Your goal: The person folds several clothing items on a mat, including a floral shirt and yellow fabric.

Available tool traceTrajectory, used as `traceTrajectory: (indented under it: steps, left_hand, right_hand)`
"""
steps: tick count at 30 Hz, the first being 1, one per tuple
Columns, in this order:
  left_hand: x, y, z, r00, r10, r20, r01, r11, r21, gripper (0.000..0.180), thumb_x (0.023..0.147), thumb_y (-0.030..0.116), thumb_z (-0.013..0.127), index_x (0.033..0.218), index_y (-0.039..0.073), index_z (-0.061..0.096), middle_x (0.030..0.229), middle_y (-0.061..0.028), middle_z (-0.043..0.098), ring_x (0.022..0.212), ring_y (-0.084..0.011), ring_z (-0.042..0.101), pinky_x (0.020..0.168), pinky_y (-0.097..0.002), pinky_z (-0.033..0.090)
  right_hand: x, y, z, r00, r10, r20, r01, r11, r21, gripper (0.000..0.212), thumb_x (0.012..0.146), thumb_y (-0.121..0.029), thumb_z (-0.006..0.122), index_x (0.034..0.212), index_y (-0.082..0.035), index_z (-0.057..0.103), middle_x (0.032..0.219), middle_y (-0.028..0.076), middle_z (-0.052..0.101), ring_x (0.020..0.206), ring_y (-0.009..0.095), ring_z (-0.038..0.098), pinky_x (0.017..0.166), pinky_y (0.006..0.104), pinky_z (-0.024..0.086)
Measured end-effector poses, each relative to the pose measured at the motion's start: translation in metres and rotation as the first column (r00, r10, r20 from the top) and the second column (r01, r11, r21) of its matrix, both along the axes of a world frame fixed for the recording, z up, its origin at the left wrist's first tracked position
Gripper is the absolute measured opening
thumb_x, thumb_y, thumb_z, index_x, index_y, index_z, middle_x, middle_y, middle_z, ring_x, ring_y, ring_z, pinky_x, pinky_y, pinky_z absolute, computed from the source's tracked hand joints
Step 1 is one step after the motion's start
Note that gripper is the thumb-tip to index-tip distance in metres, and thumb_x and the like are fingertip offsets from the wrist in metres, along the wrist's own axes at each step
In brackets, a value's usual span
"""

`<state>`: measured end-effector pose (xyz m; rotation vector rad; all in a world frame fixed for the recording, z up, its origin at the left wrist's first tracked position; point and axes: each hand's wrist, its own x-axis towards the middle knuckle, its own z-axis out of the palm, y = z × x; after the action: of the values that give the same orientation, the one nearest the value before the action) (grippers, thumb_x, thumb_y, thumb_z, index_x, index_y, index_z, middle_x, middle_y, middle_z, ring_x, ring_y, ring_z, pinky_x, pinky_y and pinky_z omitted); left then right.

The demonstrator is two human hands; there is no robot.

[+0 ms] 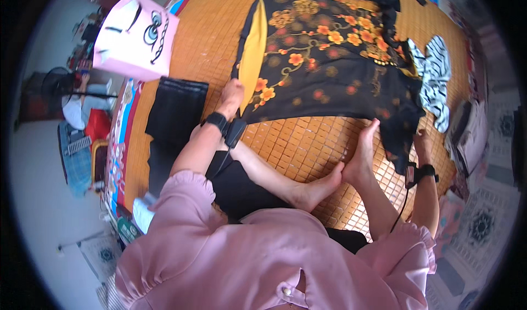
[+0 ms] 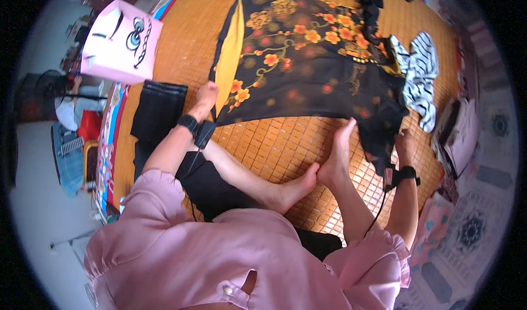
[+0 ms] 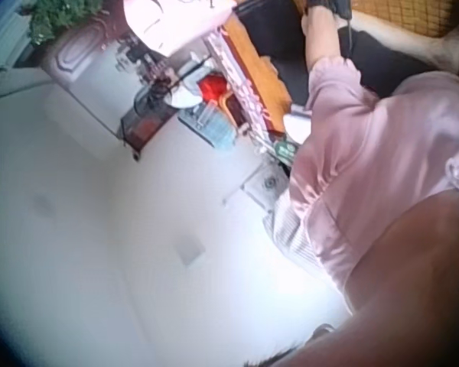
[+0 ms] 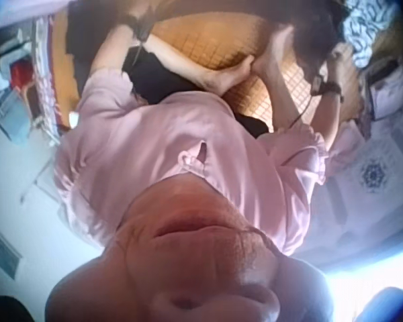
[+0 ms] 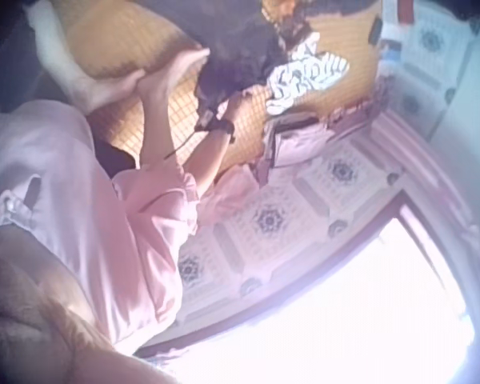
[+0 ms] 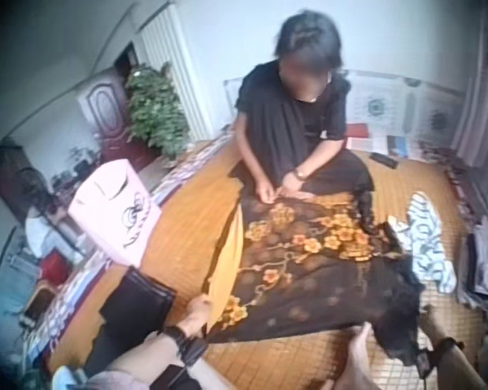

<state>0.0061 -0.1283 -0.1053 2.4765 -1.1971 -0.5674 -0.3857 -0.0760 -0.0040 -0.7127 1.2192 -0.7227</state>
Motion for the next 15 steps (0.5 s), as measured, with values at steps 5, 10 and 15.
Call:
traceTrajectory:
  steps: [5, 10, 15]
  left_hand:
    - [0.016, -0.006, 0.008, 0.989, 0.093, -0.118, -0.101, 0.992, -0.069, 0.016, 0.078, 0.020, 0.056, 0.085, 0.006, 0.059, 0.085, -0.0138, 0.063, 0.085, -0.0289, 0.061, 0.072, -0.0371, 0.046]
    - [-0.006, -0.027, 0.006, 0.997, 0.016, -0.081, -0.015, 1.000, 0.012, 0.025, 0.074, 0.023, 0.058, 0.090, 0.005, 0.056, 0.089, -0.0152, 0.061, 0.082, -0.0300, 0.059, 0.070, -0.0387, 0.046]
    - [0.030, -0.022, -0.025, 0.987, -0.005, 0.159, -0.029, 0.977, 0.209, 0.021, 0.074, 0.022, 0.053, 0.085, 0.007, 0.063, 0.084, -0.0129, 0.064, 0.084, -0.0281, 0.062, 0.072, -0.0379, 0.048]
  right_hand:
    - [-0.007, 0.010, -0.017, 0.687, 0.051, -0.725, -0.550, 0.688, -0.474, 0.117, 0.053, -0.018, 0.072, 0.133, 0.008, -0.010, 0.143, 0.021, -0.002, 0.134, 0.029, -0.001, 0.108, 0.0369, 0.006]
    - [0.009, -0.004, 0.027, 0.983, -0.169, 0.068, 0.173, 0.984, -0.047, 0.091, 0.071, -0.040, 0.058, 0.133, -0.002, 0.002, 0.138, 0.013, 0.008, 0.128, 0.025, 0.007, 0.103, 0.0373, 0.013]
    - [-0.009, -0.007, -0.016, 0.895, 0.132, -0.426, -0.285, 0.904, -0.319, 0.065, 0.074, -0.029, 0.057, 0.123, -0.003, 0.023, 0.120, 0.014, 0.028, 0.113, 0.027, 0.028, 0.092, 0.0381, 0.027]
